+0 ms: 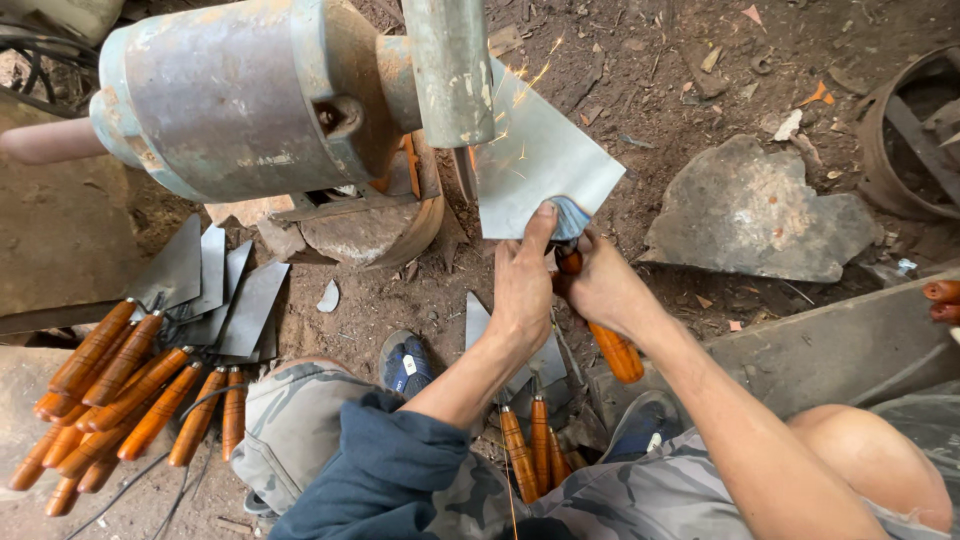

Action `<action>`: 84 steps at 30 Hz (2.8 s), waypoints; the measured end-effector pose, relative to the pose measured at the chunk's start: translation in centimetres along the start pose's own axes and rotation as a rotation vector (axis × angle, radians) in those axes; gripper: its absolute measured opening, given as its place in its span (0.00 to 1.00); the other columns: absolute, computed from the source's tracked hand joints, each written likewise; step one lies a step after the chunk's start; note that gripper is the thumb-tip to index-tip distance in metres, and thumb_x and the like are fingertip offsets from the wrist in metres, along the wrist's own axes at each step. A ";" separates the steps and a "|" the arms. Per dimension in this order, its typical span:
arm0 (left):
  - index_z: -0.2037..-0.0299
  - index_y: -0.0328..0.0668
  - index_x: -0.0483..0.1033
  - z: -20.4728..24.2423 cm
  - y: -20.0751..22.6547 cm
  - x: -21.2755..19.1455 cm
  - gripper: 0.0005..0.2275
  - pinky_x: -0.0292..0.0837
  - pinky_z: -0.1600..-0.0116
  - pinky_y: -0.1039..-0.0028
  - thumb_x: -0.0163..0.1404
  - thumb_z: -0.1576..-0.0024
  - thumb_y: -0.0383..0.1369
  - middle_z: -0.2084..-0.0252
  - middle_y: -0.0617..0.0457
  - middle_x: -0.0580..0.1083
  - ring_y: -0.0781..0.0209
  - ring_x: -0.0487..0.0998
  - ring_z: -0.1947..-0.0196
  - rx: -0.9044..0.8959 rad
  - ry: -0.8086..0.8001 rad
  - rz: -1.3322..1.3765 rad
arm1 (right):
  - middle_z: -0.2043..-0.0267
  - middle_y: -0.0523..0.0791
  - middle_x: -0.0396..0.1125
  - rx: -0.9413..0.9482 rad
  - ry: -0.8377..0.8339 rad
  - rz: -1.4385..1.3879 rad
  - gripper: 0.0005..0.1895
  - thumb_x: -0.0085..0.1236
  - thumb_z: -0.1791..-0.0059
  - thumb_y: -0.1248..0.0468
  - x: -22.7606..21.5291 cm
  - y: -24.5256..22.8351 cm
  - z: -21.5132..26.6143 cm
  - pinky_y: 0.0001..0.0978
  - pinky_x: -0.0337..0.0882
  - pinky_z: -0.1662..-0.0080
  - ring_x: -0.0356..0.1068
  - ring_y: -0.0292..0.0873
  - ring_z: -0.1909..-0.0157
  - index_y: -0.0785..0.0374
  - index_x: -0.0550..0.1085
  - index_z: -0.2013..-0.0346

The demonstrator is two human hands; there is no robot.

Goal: The person sharpens the edges of multiple metal trowels using a bench grinder. They hold each trowel by its wooden handle and press the blade against the spinning wheel, generating sparks. Finished trowels are placed on the ground to the left.

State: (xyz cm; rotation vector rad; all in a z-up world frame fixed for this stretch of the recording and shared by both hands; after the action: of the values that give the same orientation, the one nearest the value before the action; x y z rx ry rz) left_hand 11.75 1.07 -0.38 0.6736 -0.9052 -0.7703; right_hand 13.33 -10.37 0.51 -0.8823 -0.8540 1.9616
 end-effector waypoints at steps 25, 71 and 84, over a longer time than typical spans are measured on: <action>0.42 0.30 0.72 -6.5 1.1 0.5 0.28 0.66 0.40 0.67 0.52 0.40 0.51 0.48 0.48 0.73 0.60 0.71 0.47 0.106 -0.127 0.025 | 0.73 0.47 0.68 -0.122 0.049 0.084 0.20 0.55 0.55 0.71 -1.0 -2.7 -5.6 0.35 0.69 0.78 0.67 0.40 0.80 0.70 0.66 0.49; 0.53 0.27 0.78 11.9 3.3 1.7 0.25 0.77 0.53 0.72 0.58 0.44 0.49 0.59 0.46 0.79 0.64 0.79 0.59 0.152 -0.497 -0.273 | 0.83 0.48 0.64 0.164 -0.288 -0.462 0.13 0.53 0.53 0.62 -1.5 0.8 16.9 0.33 0.66 0.83 0.66 0.42 0.87 0.71 0.67 0.72; 0.56 0.28 0.81 11.4 4.7 1.6 0.20 0.75 0.55 0.74 0.58 0.41 0.45 0.61 0.50 0.79 0.68 0.77 0.60 0.173 -0.508 -0.262 | 0.83 0.48 0.63 0.191 -0.283 -0.468 0.14 0.56 0.53 0.61 -1.1 -1.3 16.6 0.33 0.66 0.84 0.66 0.42 0.87 0.71 0.67 0.71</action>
State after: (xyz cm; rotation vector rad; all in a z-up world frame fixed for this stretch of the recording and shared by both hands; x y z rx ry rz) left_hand 3.82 0.28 9.20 0.7728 -1.3746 -1.1351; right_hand 0.79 -14.78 10.64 -0.2612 -0.9167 1.7312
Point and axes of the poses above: each hand's wrist, its own z-axis away from the middle knuckle, its own x-axis out of the palm, y = z × x, the point moved 3 cm from there along -z, towards the middle knuckle
